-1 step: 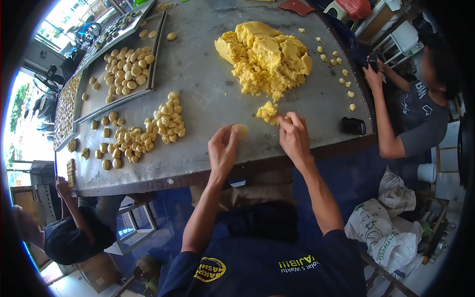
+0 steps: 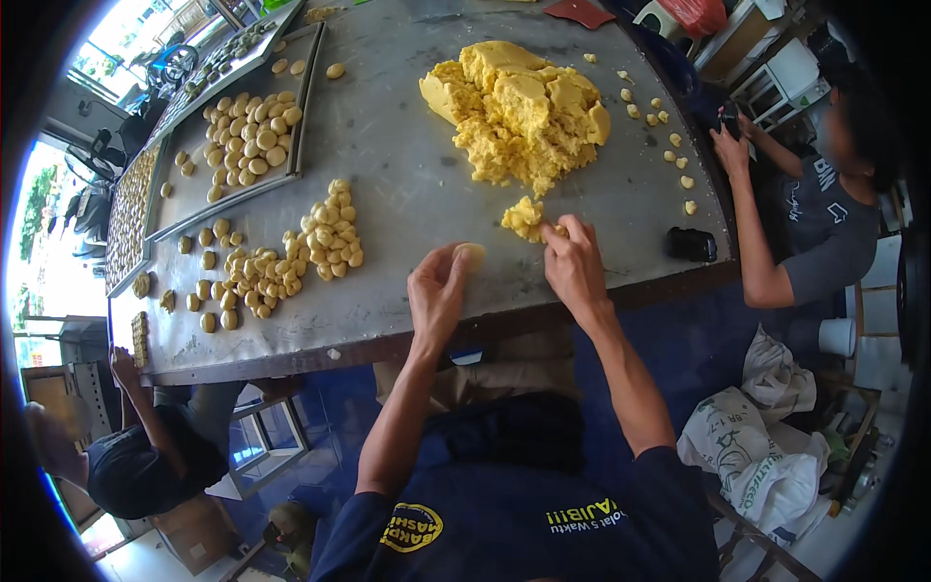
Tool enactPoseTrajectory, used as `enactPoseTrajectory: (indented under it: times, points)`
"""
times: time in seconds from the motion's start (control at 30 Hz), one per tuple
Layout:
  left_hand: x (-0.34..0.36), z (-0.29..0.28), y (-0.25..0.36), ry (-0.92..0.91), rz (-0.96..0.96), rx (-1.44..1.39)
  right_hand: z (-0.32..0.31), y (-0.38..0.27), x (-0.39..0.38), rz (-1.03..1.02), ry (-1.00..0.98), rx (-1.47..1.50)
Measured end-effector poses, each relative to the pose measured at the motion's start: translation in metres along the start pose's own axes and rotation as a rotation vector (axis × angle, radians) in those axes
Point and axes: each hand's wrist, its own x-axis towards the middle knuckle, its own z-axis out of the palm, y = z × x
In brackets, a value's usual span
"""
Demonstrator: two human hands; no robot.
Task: The person rolls and shapes small balls of yellow dough by hand on a metal table, placing them into a tray.
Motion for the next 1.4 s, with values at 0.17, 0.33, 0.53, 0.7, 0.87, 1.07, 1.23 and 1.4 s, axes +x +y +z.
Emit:
enactPoseTrajectory:
  times: [0.17, 0.33, 0.53, 0.7, 0.87, 1.07, 1.23, 1.4]
  points:
    - [-0.006, -0.010, 0.009, 0.007, -0.033, -0.017, -0.013, 0.013, 0.010, 0.026, 0.016, 0.058]
    - [-0.004, -0.021, 0.006, -0.026, -0.120, -0.055, -0.023, 0.004, -0.018, 0.073, -0.005, 0.013]
    - [-0.014, 0.019, 0.010, -0.173, -0.120, -0.232, -0.022, -0.054, -0.028, 0.072, 0.058, 0.519]
    - [-0.008, 0.016, 0.016, -0.230, -0.034, -0.264, -0.012, -0.072, -0.015, 0.025, 0.075, 0.488]
    - [0.005, -0.005, 0.012, -0.241, 0.214, 0.577, -0.018, -0.092, -0.008, -0.220, 0.014, 0.551]
    - [-0.009, -0.001, 0.001, -0.113, 0.268, 0.568, -0.005, -0.103, -0.017, -0.023, 0.047, 0.559]
    - [-0.008, -0.005, 0.009, -0.198, 0.199, 0.368, -0.009, -0.107, -0.014, -0.159, 0.032, 0.443]
    - [-0.004, -0.011, 0.013, -0.237, 0.168, 0.320, -0.011, -0.080, 0.000, 0.151, -0.081, 0.816]
